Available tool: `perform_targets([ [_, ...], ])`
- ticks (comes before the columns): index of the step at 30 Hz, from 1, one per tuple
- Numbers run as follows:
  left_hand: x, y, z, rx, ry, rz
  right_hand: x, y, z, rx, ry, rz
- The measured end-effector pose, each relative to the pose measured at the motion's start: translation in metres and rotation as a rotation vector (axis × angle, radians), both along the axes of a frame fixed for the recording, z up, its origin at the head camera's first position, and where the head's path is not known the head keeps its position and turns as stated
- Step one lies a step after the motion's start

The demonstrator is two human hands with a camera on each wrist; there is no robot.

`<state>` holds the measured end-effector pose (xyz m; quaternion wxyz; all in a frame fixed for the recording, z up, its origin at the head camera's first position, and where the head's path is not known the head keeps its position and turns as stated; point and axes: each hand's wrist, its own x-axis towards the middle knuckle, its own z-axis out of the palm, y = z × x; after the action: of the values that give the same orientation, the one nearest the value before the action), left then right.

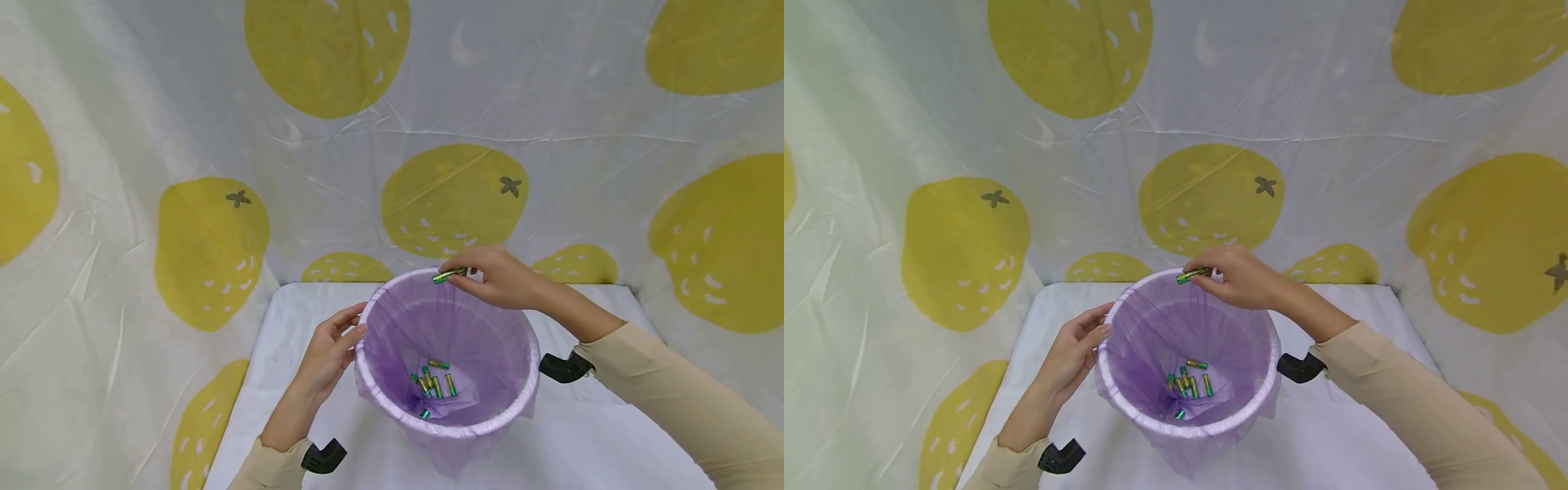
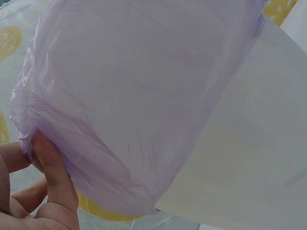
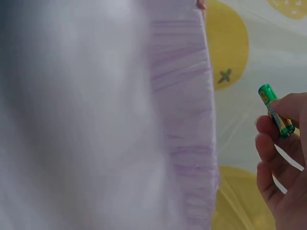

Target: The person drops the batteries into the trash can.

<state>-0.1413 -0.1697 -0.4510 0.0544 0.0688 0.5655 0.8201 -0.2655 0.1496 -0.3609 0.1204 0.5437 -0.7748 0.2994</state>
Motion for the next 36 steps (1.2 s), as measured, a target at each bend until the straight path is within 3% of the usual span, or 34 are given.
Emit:
perform_targets([
  [4, 0.0, 0.0, 0.0, 0.0, 0.0, 0.0, -0.002, -0.005, 0.001, 0.025, 0.0, 0.005],
  [9, -0.001, 0.001, -0.001, -0.007, 0.006, 0.002, -0.002, -0.004, 0.005, 0.09, -0.047, -0.09],
  [21, 0.0, 0.001, 0.003, -0.014, -0.007, 0.009, 0.001, 0.022, 0.0, 0.09, -0.089, -0.127],
  [36, 0.001, 0.001, 0.002, -0.003, 0.003, 0.005, 0.015, 0.053, -0.001, 0.065, -0.059, -0.22],
])
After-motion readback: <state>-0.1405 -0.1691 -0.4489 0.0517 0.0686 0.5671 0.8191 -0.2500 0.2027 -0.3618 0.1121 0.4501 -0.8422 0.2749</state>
